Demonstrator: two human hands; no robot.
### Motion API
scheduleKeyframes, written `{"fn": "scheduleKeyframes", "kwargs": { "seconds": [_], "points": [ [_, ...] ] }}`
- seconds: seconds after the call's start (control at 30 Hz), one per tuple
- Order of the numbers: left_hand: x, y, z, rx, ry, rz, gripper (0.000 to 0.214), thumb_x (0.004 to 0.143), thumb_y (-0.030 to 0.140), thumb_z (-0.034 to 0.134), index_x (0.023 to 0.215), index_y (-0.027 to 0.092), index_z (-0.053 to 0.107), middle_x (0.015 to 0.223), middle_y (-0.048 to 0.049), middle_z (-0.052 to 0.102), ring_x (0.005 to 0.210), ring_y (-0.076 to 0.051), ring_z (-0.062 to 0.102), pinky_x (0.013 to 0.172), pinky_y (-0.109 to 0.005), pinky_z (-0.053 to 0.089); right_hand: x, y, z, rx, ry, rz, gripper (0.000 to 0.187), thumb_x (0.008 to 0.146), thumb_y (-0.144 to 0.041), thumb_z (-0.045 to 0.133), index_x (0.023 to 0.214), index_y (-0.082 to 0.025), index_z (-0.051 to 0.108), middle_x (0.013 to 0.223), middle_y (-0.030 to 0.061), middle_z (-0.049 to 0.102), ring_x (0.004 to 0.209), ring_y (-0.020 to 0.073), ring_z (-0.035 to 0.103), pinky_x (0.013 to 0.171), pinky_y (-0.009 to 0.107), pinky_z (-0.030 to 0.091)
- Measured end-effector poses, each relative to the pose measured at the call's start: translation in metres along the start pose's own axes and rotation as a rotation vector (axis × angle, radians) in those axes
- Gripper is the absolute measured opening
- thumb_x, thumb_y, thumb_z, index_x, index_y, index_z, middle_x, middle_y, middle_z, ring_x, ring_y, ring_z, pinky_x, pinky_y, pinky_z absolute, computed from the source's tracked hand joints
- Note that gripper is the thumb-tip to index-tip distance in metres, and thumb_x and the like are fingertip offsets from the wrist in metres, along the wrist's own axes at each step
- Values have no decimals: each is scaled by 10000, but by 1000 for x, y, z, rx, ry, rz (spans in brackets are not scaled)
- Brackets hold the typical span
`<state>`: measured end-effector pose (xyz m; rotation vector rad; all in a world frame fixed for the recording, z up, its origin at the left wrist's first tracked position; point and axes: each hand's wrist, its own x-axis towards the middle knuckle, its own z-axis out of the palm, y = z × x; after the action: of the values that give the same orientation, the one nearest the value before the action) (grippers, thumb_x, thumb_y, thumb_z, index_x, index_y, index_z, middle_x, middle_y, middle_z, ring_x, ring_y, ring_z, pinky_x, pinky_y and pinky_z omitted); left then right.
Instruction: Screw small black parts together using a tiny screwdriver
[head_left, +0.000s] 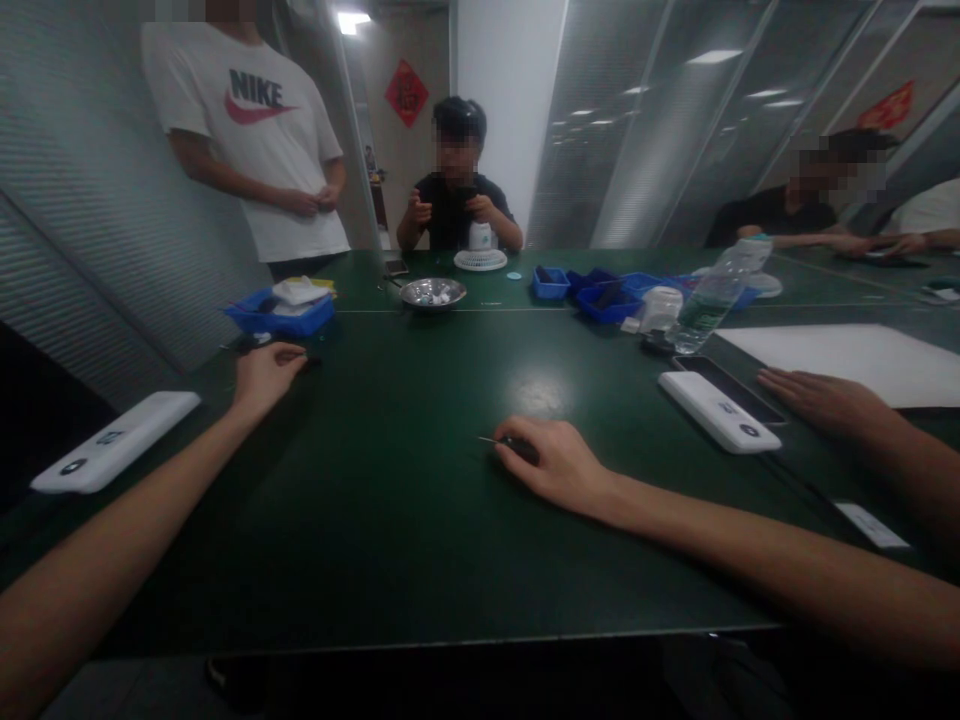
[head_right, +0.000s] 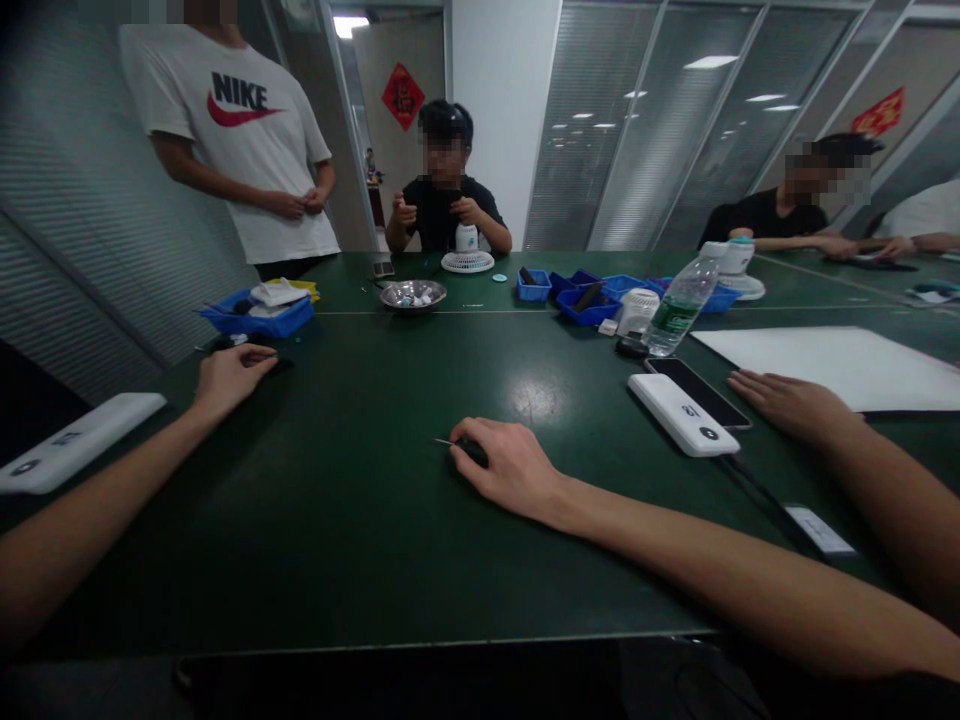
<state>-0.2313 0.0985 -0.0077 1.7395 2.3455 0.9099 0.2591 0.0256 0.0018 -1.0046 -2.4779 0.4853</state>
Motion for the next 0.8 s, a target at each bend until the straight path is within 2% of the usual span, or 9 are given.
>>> {"fn": "scheduleKeyframes", "kwargs": {
  "seconds": [0.1,0.23,0.47,0.63,0.8],
  "points": [
    [0,0,2,-10,-19,-11,437,904,412,668,1228,120,703,1055,-48,728,916,-167,657,783,-240,480,0,1,1,-3,7,-5,235,1005,-367,537,1123,-201,653,935,32,700,693,129,597,622,261,433],
    [2,4,8,14,65,-32,363,880,362,707,1167,143,744,1015,-44,749,874,-159,668,792,-233,478,0,1,1,-22,15,-10,239,1003,-372,537,1119,-199,654,946,37,704,708,136,605,641,269,435],
    [3,12,14,-20,69,-189,352,835,384,764,1109,163,780,904,-29,755,751,-154,648,699,-233,471,1,-1,-1,-15,-4,0,231,1004,-372,535,1122,-209,651,960,30,699,723,138,614,645,268,442],
    [7,7,11,-37,19,-233,382,822,380,790,1137,164,768,844,23,738,746,-143,610,713,-244,452,0,0,1,-14,-2,-2,228,1001,-372,539,1112,-209,654,934,28,698,697,132,601,617,261,425],
    [13,0,-2,-71,-11,-249,397,771,337,838,1110,142,770,852,33,744,788,-148,606,699,-236,439,0,1,2,-21,13,-3,229,999,-367,542,1118,-205,652,927,27,696,691,129,592,617,261,418]
  ]
}}
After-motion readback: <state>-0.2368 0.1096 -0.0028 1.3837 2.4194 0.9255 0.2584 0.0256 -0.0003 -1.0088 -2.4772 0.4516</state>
